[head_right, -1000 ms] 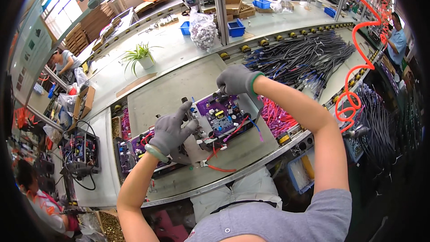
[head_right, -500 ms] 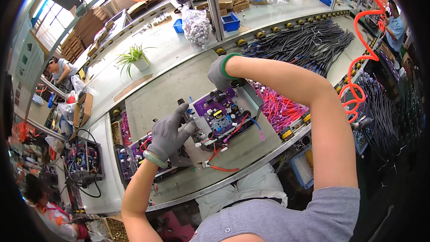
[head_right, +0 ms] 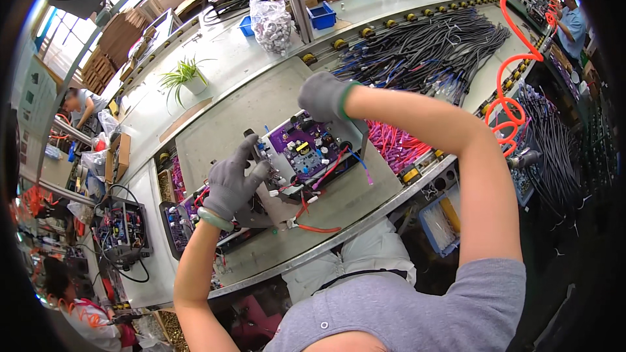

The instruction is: The person assembles an electronic device by connecting various colored wires to a circuit board inside a metal casing. They use pliers to strip and cut wires, and a pneumatic screwdriver to secure components. The task involves precise hand movements to route and attach wires to specific terminals.

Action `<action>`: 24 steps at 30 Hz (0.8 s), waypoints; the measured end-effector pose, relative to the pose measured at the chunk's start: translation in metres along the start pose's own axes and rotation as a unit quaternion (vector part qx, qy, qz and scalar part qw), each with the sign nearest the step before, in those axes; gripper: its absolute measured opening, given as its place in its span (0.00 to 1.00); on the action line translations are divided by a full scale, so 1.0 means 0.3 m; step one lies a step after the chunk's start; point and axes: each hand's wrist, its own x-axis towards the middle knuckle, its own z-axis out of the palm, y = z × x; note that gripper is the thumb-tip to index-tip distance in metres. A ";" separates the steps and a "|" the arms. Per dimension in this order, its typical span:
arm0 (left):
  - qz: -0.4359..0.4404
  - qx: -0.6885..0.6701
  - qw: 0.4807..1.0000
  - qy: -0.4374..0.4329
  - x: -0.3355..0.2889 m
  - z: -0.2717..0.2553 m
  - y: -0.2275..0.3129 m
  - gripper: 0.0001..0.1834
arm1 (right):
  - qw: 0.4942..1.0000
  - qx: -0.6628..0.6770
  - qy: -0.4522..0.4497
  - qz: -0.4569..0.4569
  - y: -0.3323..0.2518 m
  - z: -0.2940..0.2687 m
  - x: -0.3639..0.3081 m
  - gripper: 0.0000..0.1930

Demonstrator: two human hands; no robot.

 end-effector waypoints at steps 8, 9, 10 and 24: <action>0.031 0.017 0.990 0.137 0.023 -0.006 0.073 0.26 | 0.889 0.061 0.443 -0.100 -0.054 0.333 -0.511 0.20; 0.070 -0.060 0.988 0.122 0.053 -0.005 0.113 0.24 | 0.885 0.044 0.446 -0.124 -0.099 0.311 -0.515 0.19; 0.117 -0.008 0.987 0.107 0.071 -0.029 0.201 0.25 | 0.892 0.056 0.427 -0.136 -0.122 0.309 -0.524 0.16; 0.302 -0.045 0.930 -0.204 -0.131 0.072 0.378 0.15 | 0.836 0.341 0.409 -0.130 -0.026 0.169 -0.204 0.05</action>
